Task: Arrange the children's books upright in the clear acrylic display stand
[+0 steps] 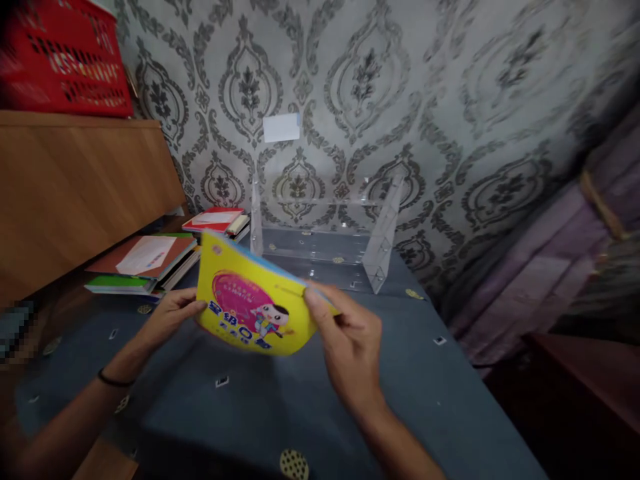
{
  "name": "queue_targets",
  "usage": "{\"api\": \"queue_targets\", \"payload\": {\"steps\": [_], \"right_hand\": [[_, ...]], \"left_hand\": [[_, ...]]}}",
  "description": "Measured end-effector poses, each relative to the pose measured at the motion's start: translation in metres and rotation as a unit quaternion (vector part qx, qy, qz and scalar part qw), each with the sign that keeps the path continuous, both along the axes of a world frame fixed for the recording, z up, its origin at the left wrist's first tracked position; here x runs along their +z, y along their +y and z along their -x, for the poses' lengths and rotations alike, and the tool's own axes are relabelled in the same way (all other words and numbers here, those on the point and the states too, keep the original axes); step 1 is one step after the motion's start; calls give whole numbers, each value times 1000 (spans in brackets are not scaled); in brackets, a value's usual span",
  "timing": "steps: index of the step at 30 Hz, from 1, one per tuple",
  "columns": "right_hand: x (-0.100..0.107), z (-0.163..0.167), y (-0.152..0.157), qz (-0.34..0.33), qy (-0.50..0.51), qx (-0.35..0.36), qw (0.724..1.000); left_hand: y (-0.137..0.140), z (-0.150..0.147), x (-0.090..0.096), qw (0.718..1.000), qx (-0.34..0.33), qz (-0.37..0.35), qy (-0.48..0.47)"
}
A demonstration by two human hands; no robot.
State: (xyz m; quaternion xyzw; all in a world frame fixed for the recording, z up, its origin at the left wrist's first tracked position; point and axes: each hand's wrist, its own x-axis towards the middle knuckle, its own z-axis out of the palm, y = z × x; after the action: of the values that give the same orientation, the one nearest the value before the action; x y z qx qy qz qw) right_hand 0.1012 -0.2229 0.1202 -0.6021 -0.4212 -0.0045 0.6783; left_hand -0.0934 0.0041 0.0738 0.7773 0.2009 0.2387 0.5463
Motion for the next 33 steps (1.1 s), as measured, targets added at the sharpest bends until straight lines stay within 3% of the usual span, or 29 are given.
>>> {"api": "queue_targets", "payload": {"steps": [4, 7, 9, 11, 14, 17, 22, 24, 28, 33], "right_hand": [[-20, -28, 17, 16, 214, 81, 973], [-58, -43, 21, 107, 217, 99, 965], [-85, -49, 18, 218, 141, 82, 962], [-104, -53, 12, 329, 5, 35, 944], [-112, -56, 6, 425, -201, -64, 880], [-106, -51, 13, 437, -296, -97, 844], [-105, -20, 56, 359, -366, 105, 852], [-111, -9, 77, 350, -374, 152, 845], [-125, -11, 105, 368, -362, 143, 845], [-132, -37, 107, 399, -352, 97, 841]], "left_hand": [[1, -12, 11, 996, -16, 81, 31], [15, -19, -8, 990, -54, 67, 108], [23, -23, -27, 986, -34, -31, 162], [26, -26, -43, 964, -2, -189, 189], [18, -32, -53, 913, -3, -367, 176], [2, -44, -57, 883, -46, -439, 159], [-11, -59, -74, 847, -37, -515, 127], [-11, -59, -80, 841, -30, -527, 119], [-8, -57, -85, 843, -21, -525, 115], [-9, -58, -83, 846, -16, -520, 119]]}}
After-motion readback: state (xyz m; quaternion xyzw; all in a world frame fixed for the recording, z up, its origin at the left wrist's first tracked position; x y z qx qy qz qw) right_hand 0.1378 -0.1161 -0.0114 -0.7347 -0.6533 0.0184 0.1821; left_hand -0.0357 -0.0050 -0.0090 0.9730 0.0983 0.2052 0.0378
